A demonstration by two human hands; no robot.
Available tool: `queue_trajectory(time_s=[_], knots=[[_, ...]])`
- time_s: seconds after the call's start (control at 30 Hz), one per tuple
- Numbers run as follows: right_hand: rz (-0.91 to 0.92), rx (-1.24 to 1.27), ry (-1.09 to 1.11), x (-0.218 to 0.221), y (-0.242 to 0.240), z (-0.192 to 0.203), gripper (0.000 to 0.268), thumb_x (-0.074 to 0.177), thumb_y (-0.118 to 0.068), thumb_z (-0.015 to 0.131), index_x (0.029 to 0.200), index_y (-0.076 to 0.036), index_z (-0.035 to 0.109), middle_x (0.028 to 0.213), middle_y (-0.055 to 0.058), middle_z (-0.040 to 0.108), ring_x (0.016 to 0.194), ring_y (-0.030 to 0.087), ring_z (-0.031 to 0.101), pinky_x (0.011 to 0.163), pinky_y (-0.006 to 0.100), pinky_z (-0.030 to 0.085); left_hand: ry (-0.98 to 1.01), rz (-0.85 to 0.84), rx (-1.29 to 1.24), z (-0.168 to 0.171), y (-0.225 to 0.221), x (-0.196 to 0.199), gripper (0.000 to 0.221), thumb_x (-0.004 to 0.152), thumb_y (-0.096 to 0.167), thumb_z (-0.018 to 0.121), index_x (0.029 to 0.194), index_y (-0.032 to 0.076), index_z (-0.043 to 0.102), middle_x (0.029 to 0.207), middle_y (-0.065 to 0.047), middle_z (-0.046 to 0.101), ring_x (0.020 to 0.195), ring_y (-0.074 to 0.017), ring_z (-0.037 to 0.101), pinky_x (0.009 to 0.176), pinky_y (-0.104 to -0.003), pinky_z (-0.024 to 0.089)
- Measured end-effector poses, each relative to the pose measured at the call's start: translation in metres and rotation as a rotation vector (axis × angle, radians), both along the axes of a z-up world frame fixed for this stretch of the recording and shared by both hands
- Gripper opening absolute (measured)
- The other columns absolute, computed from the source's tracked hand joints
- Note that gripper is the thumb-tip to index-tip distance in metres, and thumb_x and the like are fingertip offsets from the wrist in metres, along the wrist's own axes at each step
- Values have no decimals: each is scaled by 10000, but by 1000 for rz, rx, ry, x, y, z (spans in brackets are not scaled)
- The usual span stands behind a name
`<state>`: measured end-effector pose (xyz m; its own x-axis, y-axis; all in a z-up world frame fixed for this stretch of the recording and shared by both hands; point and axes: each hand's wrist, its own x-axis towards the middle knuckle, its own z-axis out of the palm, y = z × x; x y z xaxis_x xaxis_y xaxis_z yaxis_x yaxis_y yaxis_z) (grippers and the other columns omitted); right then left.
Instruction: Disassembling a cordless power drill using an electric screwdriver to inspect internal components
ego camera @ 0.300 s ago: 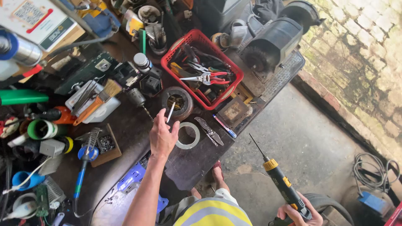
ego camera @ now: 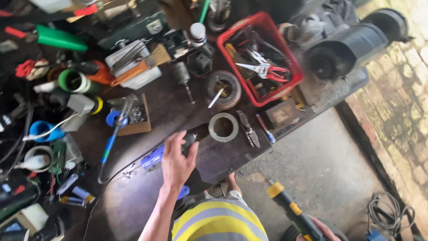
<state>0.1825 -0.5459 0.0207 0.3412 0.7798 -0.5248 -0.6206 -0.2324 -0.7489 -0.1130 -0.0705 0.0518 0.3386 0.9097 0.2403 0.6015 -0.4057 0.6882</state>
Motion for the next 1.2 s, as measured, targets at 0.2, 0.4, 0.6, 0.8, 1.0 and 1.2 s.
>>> queue_trajectory(time_s=[0.2,0.4,0.6,0.8,1.0,1.2], knots=[[243,-936,-951,-133,238,183,484,544,-136,866,1006,-278,904,689,0,872,667,68,752,734,212,548,377,116,-304,-47,-10,-135,855,846,706,547,1467,118,529,1404,-157,623,1291,-378,548,1007,-569,408],[560,-393,-1121,-156,271,171,535,602,-322,932,1117,-252,811,641,-42,833,461,58,511,484,194,500,-93,253,-744,-54,-54,-142,681,732,369,881,1292,97,606,1073,-99,711,912,-227,697,782,-369,567],[797,-688,-1145,-203,332,194,546,651,-411,869,1187,-358,778,760,-21,836,615,141,712,670,262,617,-186,409,-841,-48,-85,-129,657,765,430,794,1267,84,549,1114,-106,686,877,-248,704,797,-419,567],[917,-441,-1272,-233,380,186,451,726,-452,799,1138,-275,754,750,-56,820,630,113,705,675,273,583,-287,355,-713,-47,-46,-132,664,872,525,619,1374,97,550,1210,-162,651,1062,-317,640,863,-479,539],[1081,-596,-1397,-257,430,201,419,740,-466,770,1121,-296,740,703,-11,765,611,176,666,648,302,538,-184,356,-682,-76,-43,-120,728,886,631,543,1425,144,591,1164,-141,641,1056,-342,545,876,-498,424],[1329,-653,-1554,-289,474,221,422,767,-452,739,1179,-367,711,725,106,753,703,369,711,635,431,525,-211,382,-658,-83,-46,-118,710,896,621,513,1412,143,604,1153,-128,638,1052,-350,543,882,-523,420]])
